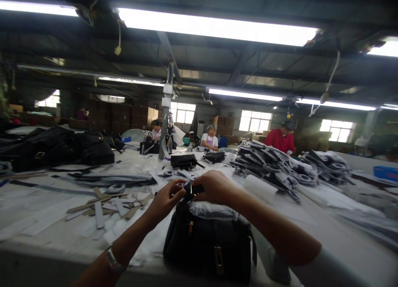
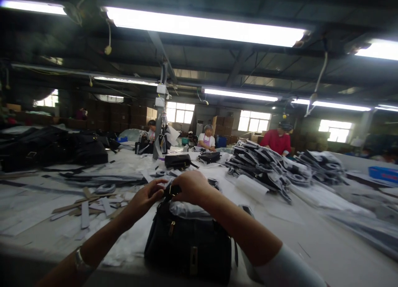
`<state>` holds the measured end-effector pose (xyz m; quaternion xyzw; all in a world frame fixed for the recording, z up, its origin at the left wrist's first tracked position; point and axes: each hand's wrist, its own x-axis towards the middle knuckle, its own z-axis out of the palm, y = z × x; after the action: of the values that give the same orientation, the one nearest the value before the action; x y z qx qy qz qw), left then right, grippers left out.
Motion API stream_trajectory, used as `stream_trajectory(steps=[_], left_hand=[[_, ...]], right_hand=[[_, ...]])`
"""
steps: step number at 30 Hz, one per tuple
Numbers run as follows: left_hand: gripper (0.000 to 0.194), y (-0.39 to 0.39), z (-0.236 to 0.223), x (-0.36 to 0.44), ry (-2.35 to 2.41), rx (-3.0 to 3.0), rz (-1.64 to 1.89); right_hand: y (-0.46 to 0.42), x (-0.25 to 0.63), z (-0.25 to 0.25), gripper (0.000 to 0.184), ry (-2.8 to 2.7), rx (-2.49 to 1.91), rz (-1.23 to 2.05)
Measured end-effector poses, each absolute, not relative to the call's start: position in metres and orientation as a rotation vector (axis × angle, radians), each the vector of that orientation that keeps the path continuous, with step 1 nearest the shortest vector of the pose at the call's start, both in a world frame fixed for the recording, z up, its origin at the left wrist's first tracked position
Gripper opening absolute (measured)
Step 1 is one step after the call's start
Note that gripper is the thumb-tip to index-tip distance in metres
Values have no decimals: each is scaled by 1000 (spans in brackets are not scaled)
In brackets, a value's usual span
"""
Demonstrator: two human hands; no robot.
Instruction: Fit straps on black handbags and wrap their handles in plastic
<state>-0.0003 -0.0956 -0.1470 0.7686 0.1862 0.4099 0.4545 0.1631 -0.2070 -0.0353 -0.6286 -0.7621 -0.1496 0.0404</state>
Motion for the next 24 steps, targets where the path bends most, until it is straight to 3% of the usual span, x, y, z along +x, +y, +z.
stream_trajectory(steps=[6,13,17,21,24], left_hand=[[31,-86,-133,-26,584,1898,1040],[41,-47,-197,-123,1105,1877,1125],[46,-33,-227,-151,1201,2057,898],[57,-46,-203,-114,1208,2199,992],[62,-72,-161,-58,780,2219,976]], right_hand=[[-209,176,-34,28,-2322,-1912,-423],[-202,195,-53,28,-2274,-1779,-252],[-189,198,-61,29,-2265,-1588,-108],[-184,192,-65,36,-2235,-1390,-3],[-190,186,-65,39,-2155,-1300,64]])
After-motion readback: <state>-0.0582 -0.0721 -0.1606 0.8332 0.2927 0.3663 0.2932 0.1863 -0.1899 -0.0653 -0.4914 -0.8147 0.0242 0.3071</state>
